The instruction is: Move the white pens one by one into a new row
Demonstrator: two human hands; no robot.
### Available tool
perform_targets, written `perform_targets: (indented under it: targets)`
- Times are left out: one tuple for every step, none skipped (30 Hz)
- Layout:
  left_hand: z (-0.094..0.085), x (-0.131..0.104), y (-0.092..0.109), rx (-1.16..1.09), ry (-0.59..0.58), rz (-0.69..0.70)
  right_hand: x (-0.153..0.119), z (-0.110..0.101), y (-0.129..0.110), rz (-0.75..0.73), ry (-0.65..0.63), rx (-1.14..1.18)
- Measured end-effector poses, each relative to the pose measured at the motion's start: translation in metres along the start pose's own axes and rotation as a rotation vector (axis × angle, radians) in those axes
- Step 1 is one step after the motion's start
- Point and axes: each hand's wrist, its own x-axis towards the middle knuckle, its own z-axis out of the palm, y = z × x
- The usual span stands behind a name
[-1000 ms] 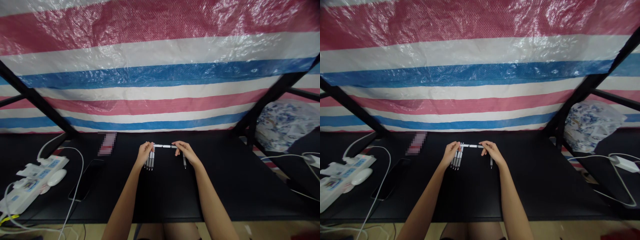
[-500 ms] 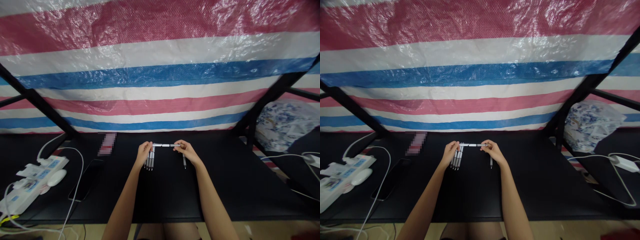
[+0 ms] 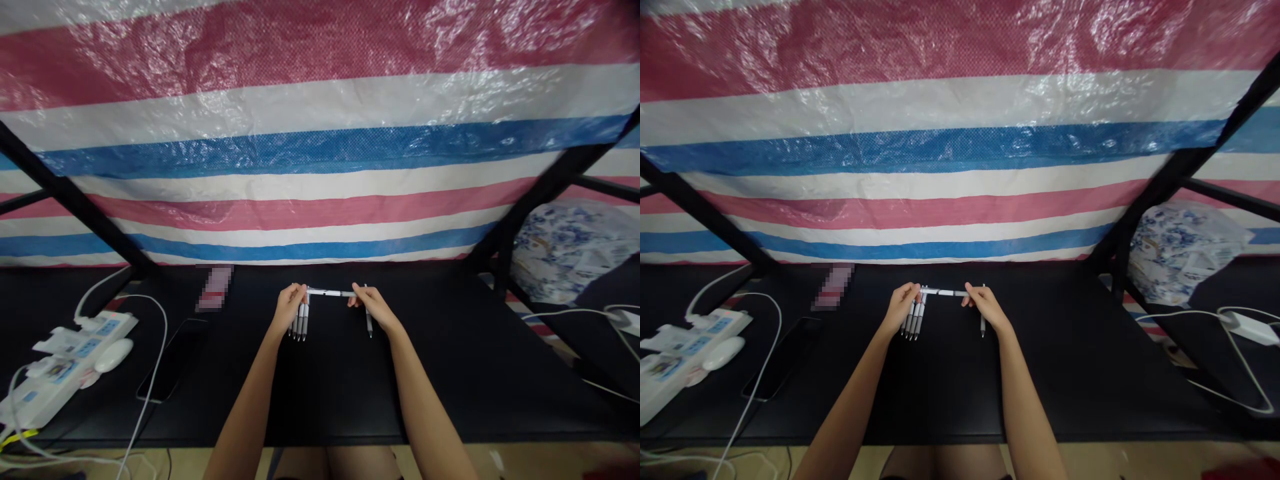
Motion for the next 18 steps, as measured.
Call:
perform_targets:
  targets:
    - [0.0001, 0.0, 0.0003, -0.003, 0.004, -0.002, 0.0003, 0.0001, 0.0007, 0.006, 0.003, -0.006]
    - [0.0001, 0.0, 0.0007, -0.007, 0.011, -0.007, 0.0003, 0.0001, 0.0011, 0.008, 0.005, -0.007]
    - [-0.0001, 0.0001, 0.0008, -0.01, 0.022, -0.013, 0.0002, -0.0001, 0.0011, 0.008, 0.009, -0.001]
    - [-0.0003, 0.0004, 0.0007, -0.013, 0.036, -0.017, 0.0, -0.0004, 0.0009, 0.009, 0.012, 0.015]
    - [-0.0007, 0.0007, 0.0003, -0.015, 0.052, -0.02, -0.0004, -0.0008, 0.0008, 0.011, 0.018, 0.038]
    - [-0.0012, 0.0012, -0.0004, -0.018, 0.068, -0.019, -0.0007, -0.0013, 0.0007, 0.011, 0.027, 0.067]
    - [-0.0018, 0.0017, -0.0015, -0.021, 0.081, -0.016, -0.0009, -0.0019, 0.0009, 0.009, 0.036, 0.096]
    - [-0.0023, 0.0023, -0.0027, -0.024, 0.088, -0.014, -0.001, -0.0024, 0.0013, 0.008, 0.048, 0.122]
    - [-0.0027, 0.0028, -0.004, -0.024, 0.09, -0.012, -0.0009, -0.0029, 0.002, 0.007, 0.059, 0.141]
    - [-0.003, 0.0032, -0.0052, -0.022, 0.09, -0.013, -0.0008, -0.0033, 0.0029, 0.008, 0.065, 0.151]
    - [-0.0031, 0.0035, -0.0062, -0.016, 0.088, -0.014, -0.0006, -0.0037, 0.0038, 0.011, 0.067, 0.153]
    - [-0.0031, 0.0037, -0.0069, -0.008, 0.086, -0.016, -0.0004, -0.004, 0.0046, 0.016, 0.066, 0.15]
    - [-0.003, 0.0037, -0.0072, 0.0, 0.084, -0.017, -0.0002, -0.0042, 0.0053, 0.022, 0.062, 0.147]
    - [-0.0029, 0.0036, -0.0071, 0.007, 0.082, -0.015, -0.0001, -0.0044, 0.0057, 0.025, 0.058, 0.149]
    - [-0.0027, 0.0035, -0.0068, 0.011, 0.078, -0.013, -0.0002, -0.0045, 0.0058, 0.025, 0.055, 0.154]
    - [-0.0025, 0.0032, -0.0061, 0.013, 0.074, -0.011, -0.0003, -0.0046, 0.0055, 0.025, 0.051, 0.159]
    - [-0.0024, 0.0029, -0.0053, 0.013, 0.071, -0.011, -0.0006, -0.0048, 0.0049, 0.024, 0.048, 0.159]
    - [-0.0024, 0.0026, -0.0045, 0.013, 0.068, -0.012, -0.001, -0.0049, 0.0039, 0.023, 0.044, 0.154]
